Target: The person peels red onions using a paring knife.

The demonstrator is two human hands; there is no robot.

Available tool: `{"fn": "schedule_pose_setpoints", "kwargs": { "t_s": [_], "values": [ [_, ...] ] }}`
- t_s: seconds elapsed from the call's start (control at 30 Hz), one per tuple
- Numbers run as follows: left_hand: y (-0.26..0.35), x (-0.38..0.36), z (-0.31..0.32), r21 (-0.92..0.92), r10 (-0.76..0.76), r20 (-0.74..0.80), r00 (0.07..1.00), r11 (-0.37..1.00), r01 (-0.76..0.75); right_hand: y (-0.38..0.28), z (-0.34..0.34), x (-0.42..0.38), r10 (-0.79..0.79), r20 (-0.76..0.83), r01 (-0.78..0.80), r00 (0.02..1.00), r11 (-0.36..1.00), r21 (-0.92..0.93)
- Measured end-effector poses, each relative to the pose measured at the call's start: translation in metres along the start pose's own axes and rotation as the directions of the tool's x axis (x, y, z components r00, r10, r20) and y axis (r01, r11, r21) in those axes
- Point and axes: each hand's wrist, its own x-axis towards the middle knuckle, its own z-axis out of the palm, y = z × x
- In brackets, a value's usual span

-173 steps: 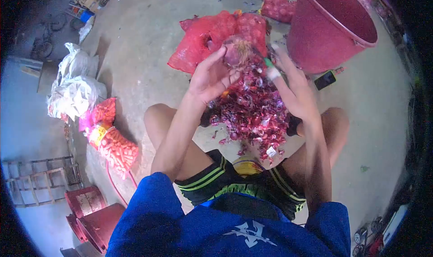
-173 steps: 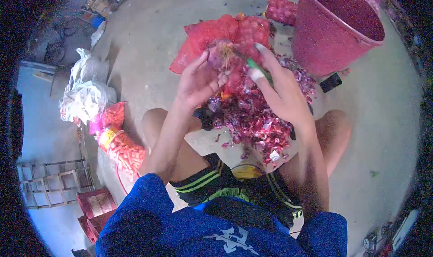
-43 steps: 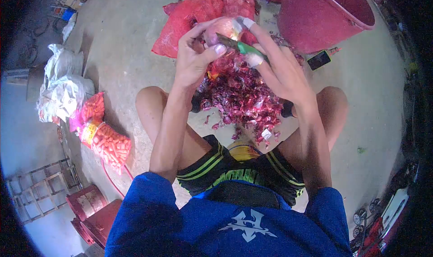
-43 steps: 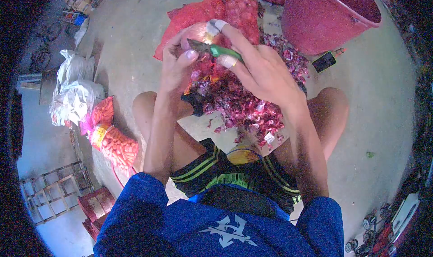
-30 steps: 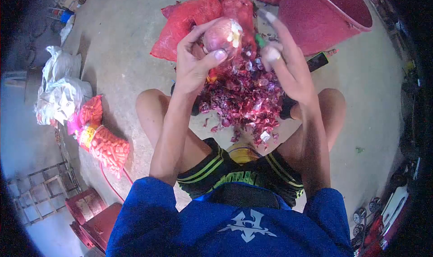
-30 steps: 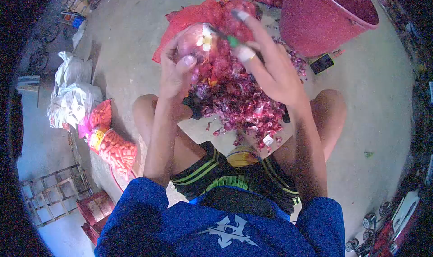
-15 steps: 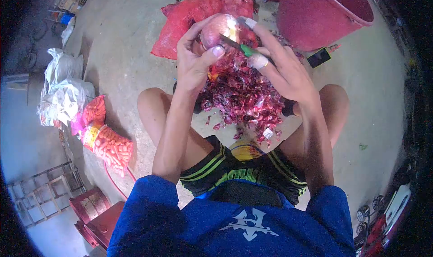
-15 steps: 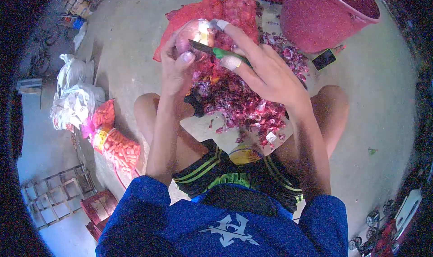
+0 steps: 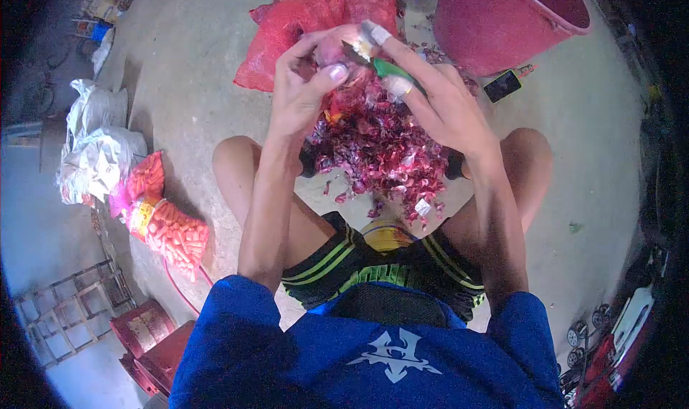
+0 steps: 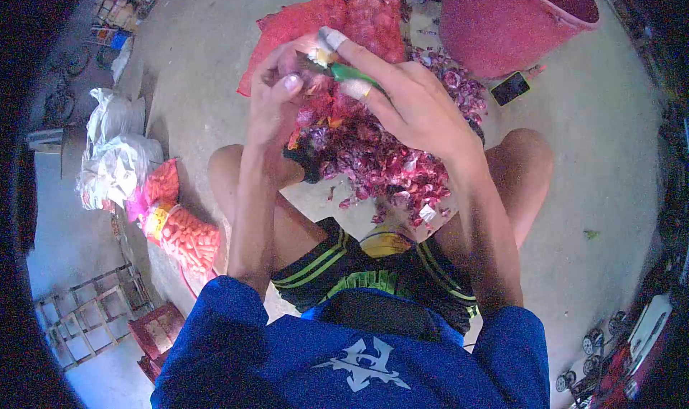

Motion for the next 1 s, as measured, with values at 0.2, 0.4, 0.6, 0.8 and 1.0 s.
{"fn": "schedule_pose_setpoints", "kwargs": {
  "t_s": [0.2, 0.4, 0.6, 0.8, 1.0],
  "values": [
    [-0.004, -0.001, 0.012, 0.296, 0.252, -0.039, 0.967, 0.927, -0.23, 0.002, 0.006, 0.001, 0.027, -0.05, -0.029, 0.998, 0.999, -0.045],
    [-0.006, -0.001, 0.009, 0.105, 0.062, -0.07, 0.996, 0.993, -0.055, -0.003, 0.007, 0.005, 0.027, -0.087, -0.034, 0.996, 0.996, -0.088],
    [-0.007, -0.002, -0.002, 0.17, 0.062, -0.084, 0.995, 0.984, -0.047, -0.001, 0.006, 0.005, 0.009, -0.076, -0.019, 0.997, 0.992, -0.122],
    [-0.008, -0.004, 0.01, 0.244, 0.202, -0.089, 0.975, 0.954, -0.175, -0.004, 0.006, 0.007, -0.062, -0.108, 0.038, 0.992, 0.977, -0.209],
    [-0.015, 0.0, 0.005, -0.007, 0.062, -0.105, 0.993, 0.998, -0.063, -0.001, 0.008, 0.007, -0.113, -0.167, 0.058, 0.98, 0.952, -0.301]
  ]
}}
